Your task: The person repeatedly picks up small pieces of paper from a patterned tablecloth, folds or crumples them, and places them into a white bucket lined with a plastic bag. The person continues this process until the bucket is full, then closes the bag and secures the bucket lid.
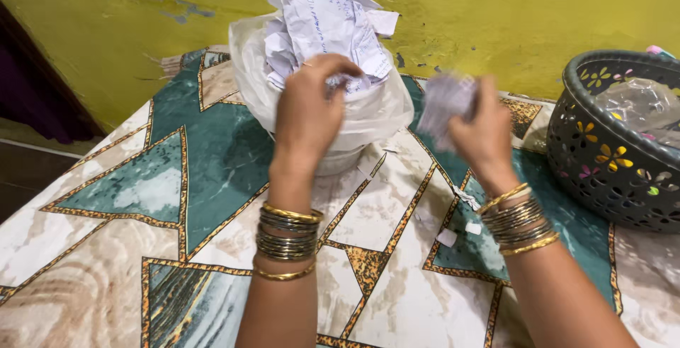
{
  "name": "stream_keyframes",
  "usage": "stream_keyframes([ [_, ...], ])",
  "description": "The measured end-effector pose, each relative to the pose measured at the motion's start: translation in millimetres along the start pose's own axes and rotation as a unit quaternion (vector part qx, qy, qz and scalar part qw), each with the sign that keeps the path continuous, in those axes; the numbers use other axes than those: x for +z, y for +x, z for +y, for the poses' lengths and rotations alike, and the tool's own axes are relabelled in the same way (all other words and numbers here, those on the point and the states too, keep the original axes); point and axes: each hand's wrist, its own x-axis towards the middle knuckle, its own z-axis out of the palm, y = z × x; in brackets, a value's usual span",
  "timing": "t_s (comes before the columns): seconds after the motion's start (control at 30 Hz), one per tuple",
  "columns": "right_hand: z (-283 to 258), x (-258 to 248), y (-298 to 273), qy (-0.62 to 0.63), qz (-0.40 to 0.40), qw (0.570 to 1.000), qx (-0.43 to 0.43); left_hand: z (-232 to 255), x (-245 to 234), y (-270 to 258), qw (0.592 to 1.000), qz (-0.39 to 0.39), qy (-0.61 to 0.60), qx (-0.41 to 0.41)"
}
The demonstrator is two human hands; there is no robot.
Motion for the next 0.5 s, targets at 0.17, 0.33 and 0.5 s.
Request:
stream_keyframes([
  [0.17,-67,-28,23,0.044,0.076,0.991,-0.101,-20,-20,-3,0.99,0.139,0.031,-0.017],
  [0.33,-115,-13,29,0.132,0.05,0.937,-0.319,-39,-27,-12,0.937,0.26,0.228,-0.042],
  [0.5,-151,33,33,0.045,0.04,0.926,-0.372,-57,-26,-13,0.956,0.146,0.143,-0.212],
])
